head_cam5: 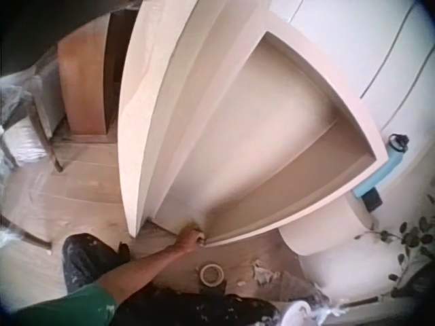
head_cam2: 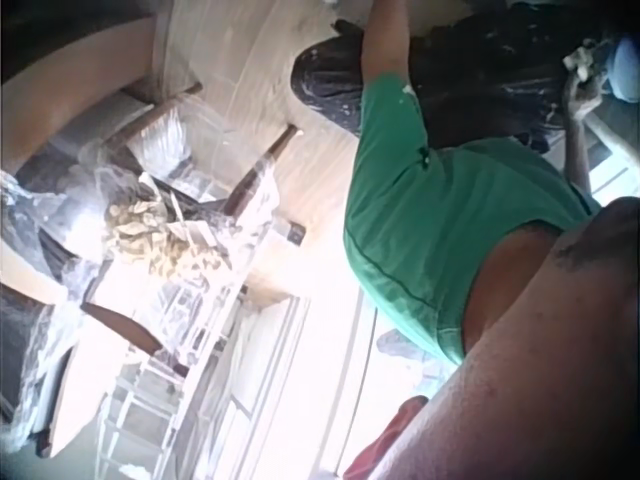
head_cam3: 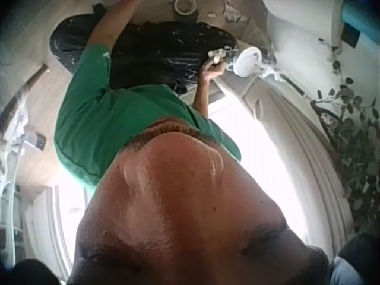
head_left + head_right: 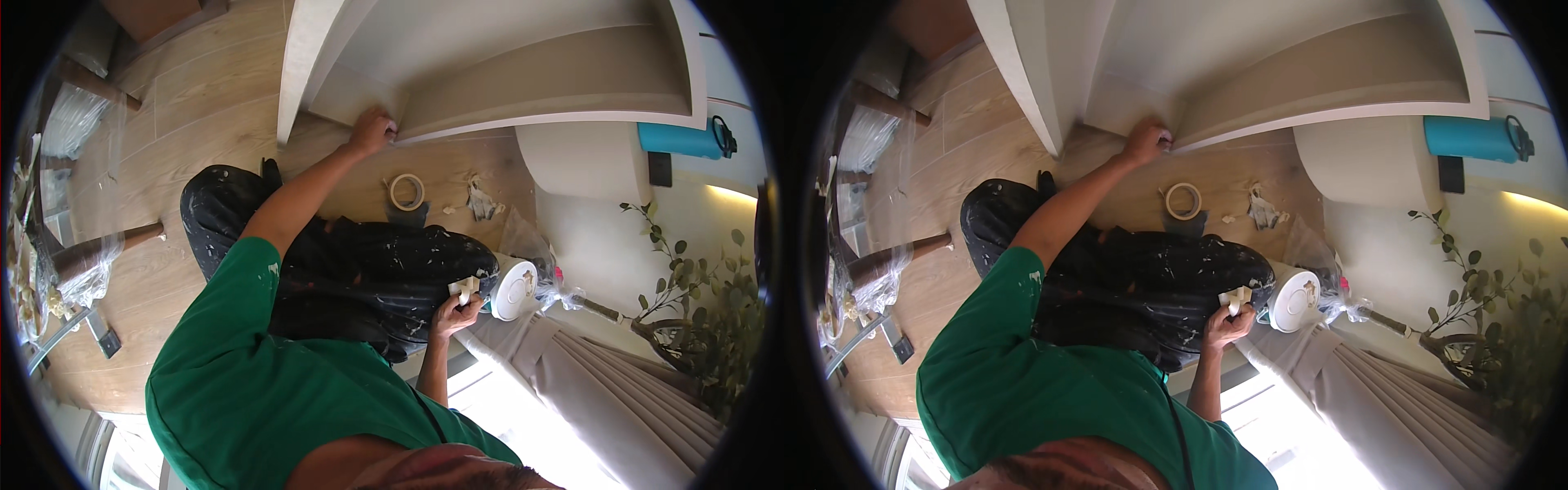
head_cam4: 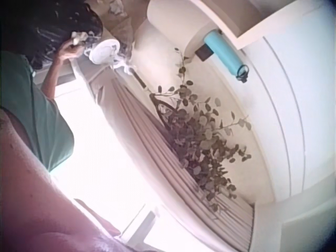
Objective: The person paints the interior edge of a small wooden shelf unit using a thin brush and then applies masking tape to the corners and edges of the unit by hand.
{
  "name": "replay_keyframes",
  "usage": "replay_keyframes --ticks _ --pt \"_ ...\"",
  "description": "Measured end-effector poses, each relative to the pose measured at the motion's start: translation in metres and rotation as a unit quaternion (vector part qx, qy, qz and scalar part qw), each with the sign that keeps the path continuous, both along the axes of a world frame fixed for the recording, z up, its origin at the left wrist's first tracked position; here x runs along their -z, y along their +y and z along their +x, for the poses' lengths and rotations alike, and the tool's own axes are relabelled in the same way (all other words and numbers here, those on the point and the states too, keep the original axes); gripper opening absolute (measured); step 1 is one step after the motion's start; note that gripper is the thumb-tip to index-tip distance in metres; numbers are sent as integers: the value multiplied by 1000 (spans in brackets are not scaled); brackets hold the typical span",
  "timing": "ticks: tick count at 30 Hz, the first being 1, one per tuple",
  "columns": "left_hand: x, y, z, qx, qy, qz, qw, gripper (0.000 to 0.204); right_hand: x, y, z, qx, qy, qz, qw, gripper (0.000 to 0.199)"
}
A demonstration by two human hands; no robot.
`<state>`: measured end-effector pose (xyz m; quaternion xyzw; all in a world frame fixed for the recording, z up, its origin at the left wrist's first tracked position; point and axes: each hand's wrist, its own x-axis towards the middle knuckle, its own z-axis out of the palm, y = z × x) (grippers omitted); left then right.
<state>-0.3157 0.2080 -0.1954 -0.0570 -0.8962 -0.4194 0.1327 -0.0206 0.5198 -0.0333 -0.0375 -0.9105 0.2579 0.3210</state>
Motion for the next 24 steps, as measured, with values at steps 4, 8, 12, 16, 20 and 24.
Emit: replay_keyframes --ticks 4,8,12,16,20,24 --pt "-8 -2 4 5 -6 -7 1000 6 0 0 1 -6 1 -1 1000 12" --pt "-9 -3 4 12 1 -20 1000 5 -2 -4 -5 -27 37 12 999 16" --pt "-4 -5 1 34 -21 -43 998 5 1 -2 -4 -20 30 15 999 16" --pt "-2 -6 -1 12 -5 18 1000 6 2 1 -2 -16 21 7 1000 15" --pt "-3 -5 -1 16 1 3 1000 8 3 2 1 11 -15 -8 1000 16" --pt "-7 -2 0 14 -14 -8 1000 7 1 1 1 4 -10 -5 1000 14"
